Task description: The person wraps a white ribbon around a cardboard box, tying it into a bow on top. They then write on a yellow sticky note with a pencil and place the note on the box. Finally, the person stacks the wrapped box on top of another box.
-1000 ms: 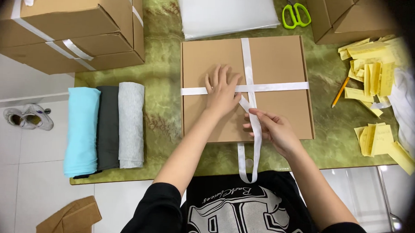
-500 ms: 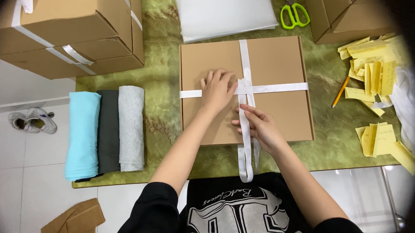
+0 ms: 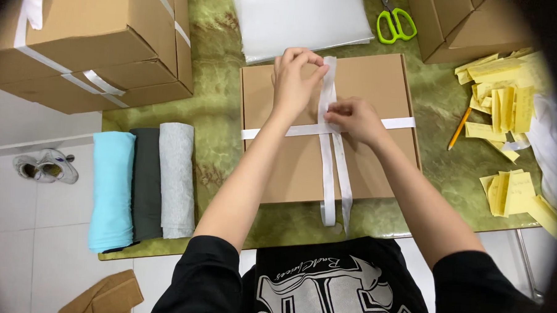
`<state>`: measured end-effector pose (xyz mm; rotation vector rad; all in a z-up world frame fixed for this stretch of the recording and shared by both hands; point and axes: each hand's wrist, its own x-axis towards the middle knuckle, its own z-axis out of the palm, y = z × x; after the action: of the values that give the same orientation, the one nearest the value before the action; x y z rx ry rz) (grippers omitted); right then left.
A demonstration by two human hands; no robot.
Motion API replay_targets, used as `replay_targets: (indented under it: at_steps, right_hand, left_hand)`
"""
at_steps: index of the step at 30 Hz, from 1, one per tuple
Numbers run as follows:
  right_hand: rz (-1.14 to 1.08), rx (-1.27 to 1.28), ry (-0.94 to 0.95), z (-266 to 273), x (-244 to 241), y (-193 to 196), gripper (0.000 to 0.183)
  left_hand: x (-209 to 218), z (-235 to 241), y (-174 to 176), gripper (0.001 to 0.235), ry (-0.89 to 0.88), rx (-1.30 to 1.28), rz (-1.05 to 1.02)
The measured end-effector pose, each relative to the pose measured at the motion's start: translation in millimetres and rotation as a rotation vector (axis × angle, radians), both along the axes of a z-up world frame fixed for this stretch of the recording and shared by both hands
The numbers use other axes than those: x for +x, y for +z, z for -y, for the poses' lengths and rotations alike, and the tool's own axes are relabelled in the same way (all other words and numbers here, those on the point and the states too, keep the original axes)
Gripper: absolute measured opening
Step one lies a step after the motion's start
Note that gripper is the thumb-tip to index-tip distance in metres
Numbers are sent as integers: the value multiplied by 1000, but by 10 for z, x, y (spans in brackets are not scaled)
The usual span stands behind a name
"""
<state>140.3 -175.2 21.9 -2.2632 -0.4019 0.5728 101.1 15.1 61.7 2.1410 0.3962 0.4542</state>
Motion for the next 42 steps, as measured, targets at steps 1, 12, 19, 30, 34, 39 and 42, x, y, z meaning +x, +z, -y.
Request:
replay_targets:
  at_steps: [1,12,19,30,34,39,42]
  right_hand:
    - [-65,-16,48,-102,86,79,18]
    - [116,316,17,-367,612,385,12]
    - [-318,304,122,-129,182,375,43]
    - [-314,341,40,-192,378,-449,13]
    - [-326,346,26,-233,213,-239,16]
    - [-329,371,0,-219,65,-15,18]
    - [-314,375,-18,-214,55,-58,18]
  left_hand:
    - [34,5,91,7,37,-31,26]
    - [52,-57,-802,35,-66,-251,-236]
    - [23,-5,-654,15,-55,-183,-236]
    - [-1391,660,-373,51,-381,268,24]
    - [-1995,857,-360,75,-695,468,-92]
    - [-1950,1054,-824,51,-547,595,63]
    - [-1960,1152,-771,21,-421,519,151]
